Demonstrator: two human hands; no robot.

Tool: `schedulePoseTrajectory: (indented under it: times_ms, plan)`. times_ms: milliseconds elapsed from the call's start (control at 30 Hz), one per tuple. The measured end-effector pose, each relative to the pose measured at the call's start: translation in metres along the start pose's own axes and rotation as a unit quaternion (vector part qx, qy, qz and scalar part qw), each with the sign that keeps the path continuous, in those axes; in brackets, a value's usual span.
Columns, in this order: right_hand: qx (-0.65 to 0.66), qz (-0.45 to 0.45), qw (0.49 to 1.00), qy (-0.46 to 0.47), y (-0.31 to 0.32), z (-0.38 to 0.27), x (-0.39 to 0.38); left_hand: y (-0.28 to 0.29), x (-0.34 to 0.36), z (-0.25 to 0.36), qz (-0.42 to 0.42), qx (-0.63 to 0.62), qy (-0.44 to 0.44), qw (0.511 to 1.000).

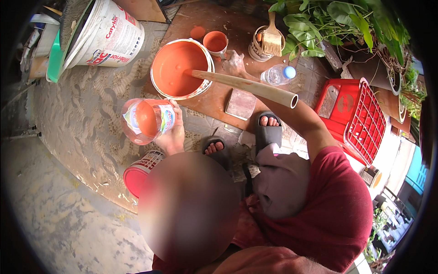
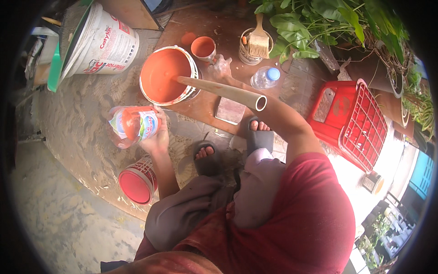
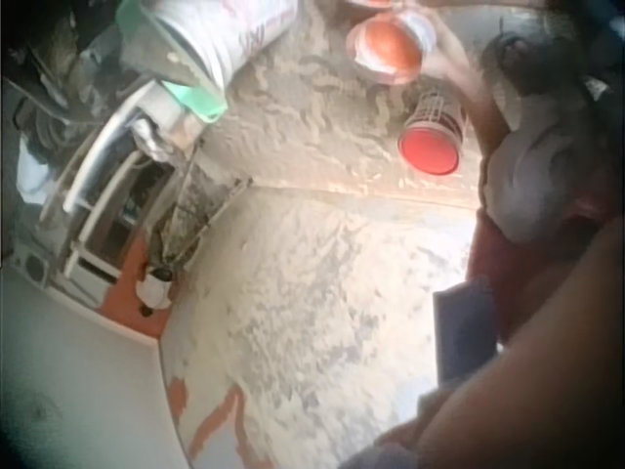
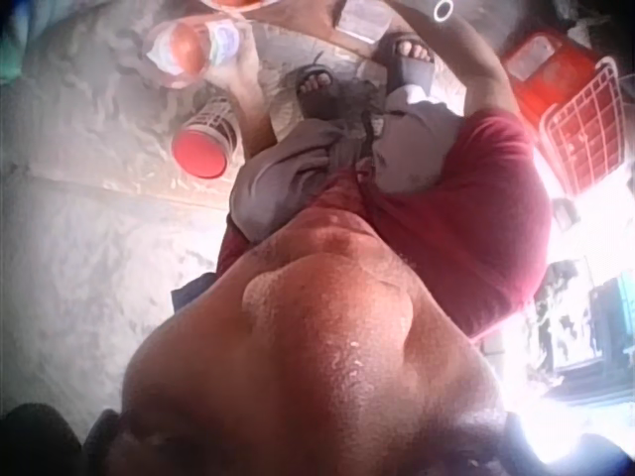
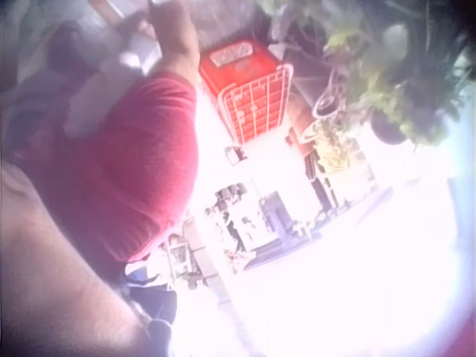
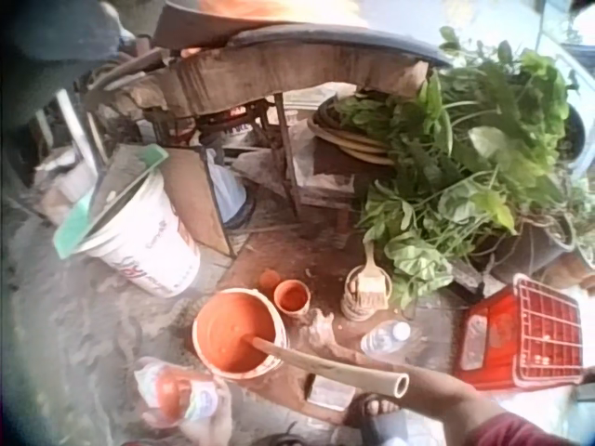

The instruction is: The person stirs orange paint in a bucket using a wooden stick, then pours the paint into a plastic container. They walk to an outdoor area and rinse the paintbrush under a hose before returning to the work area.

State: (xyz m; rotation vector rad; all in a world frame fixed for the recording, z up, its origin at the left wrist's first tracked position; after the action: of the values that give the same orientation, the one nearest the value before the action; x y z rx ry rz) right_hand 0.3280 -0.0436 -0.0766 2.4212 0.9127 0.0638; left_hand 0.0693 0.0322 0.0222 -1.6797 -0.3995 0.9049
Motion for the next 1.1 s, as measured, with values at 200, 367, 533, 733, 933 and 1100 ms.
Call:
schedulePoseTrajectory:
  times_ms: [200, 367, 533, 733, 933, 1100]
  plan:
    - [-0.183, -0.095, 0.946, 0.251, 0.034, -0.015, -0.032, 0.002, 0.000, 0.000, -0.001, -0.009, 0.003, 1.000]
    - [-0.363, -0.063, 0.874, 0.317, 0.093, -0.045, -0.027, -0.002, -0.006, 0.007, 0.004, -0.034, 0.009, 0.999]
    - [-0.538, -0.088, 0.824, 0.153, 0.203, -0.094, 0.009, 0.000, -0.004, 0.007, -0.016, -0.034, 0.017, 0.999]
    - [-0.532, -0.125, 0.833, 0.088, 0.208, -0.032, 0.004, 0.000, -0.006, 0.011, -0.028, -0.022, 0.003, 0.999]
    - [-0.494, -0.057, 0.840, 0.217, 0.202, -0.023, 0.007, 0.003, -0.007, 0.010, -0.021, -0.027, 0.011, 0.999]
    - [-0.459, -0.046, 0.859, 0.222, 0.215, -0.031, 0.009, -0.003, -0.013, 0.007, -0.021, -0.035, 0.005, 0.999]
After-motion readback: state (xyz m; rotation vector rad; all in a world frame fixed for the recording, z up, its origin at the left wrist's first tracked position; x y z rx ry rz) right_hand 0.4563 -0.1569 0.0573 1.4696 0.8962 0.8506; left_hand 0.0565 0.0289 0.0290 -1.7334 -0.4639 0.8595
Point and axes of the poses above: each hand's wrist, its own x-axis towards the middle knuckle, its own y-axis out of the back of the hand, z = x × y, the point moved 7 cm from there along x, towards the middle knuckle, and after that the axes turned 9 degrees about -x, right-handed, at the moved point
